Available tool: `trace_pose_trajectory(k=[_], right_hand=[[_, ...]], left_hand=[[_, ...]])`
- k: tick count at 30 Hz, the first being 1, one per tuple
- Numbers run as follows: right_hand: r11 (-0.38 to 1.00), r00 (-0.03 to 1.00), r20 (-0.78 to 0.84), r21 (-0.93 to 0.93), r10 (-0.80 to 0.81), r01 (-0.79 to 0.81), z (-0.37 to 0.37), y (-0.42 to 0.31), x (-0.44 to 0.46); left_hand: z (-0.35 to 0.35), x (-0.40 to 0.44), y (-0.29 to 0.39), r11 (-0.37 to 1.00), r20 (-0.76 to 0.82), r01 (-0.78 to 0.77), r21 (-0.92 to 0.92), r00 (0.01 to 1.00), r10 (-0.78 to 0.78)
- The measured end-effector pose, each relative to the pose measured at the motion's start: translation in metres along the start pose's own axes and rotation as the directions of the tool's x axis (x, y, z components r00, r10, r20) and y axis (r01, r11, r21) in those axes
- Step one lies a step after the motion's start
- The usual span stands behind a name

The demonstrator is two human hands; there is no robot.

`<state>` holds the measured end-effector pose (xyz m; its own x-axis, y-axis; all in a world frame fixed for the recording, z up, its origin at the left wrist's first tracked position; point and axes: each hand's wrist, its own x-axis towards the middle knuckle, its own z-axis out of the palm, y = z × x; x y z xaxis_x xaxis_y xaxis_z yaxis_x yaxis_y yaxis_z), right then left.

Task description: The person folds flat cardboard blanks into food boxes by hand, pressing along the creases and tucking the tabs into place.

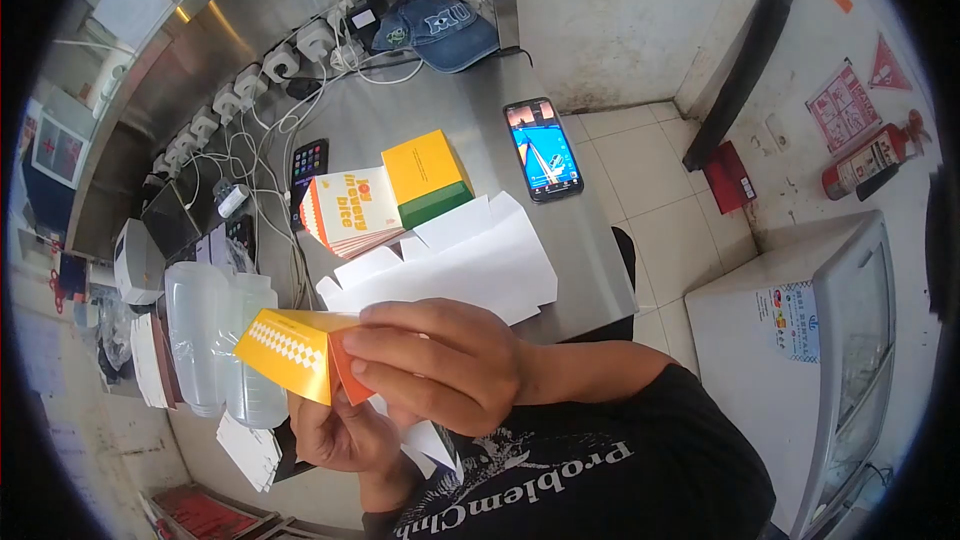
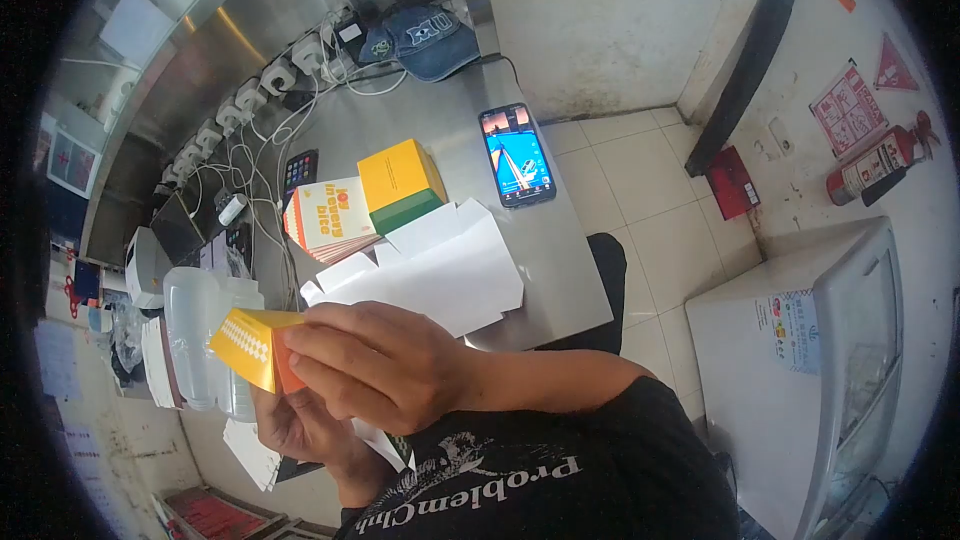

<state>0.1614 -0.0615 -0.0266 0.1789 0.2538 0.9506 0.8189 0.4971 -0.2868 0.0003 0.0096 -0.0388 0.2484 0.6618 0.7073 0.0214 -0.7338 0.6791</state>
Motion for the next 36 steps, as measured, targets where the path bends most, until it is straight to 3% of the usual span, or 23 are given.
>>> trace_pose_trajectory(k=[13,16,18,24,36], right_hand=[[1.000,1.000,0.006,0.026,0.014,-0.014,0.008,-0.002,-0.002],[0.998,0.999,0.011,0.053,0.043,-0.044,0.008,-0.001,-0.002],[0.993,0.997,0.025,0.087,0.072,-0.074,0.008,-0.001,0.000],[0.975,0.985,0.086,0.157,0.148,-0.160,0.004,-0.003,0.002],[0.966,0.981,0.089,0.177,0.173,-0.187,0.015,-0.001,-0.002]], left_hand=[[-0.002,-0.010,0.003,0.998,0.002,0.015,0.061,1.000,-0.015],[0.000,-0.013,-0.002,0.998,-0.046,-0.004,0.064,0.999,0.007],[0.001,-0.014,-0.004,0.999,-0.147,0.017,-0.045,0.989,-0.023],[0.005,-0.012,-0.003,0.991,-0.120,0.023,0.130,0.993,-0.007],[0.004,-0.015,-0.006,0.991,-0.049,-0.019,0.133,0.998,0.025]])
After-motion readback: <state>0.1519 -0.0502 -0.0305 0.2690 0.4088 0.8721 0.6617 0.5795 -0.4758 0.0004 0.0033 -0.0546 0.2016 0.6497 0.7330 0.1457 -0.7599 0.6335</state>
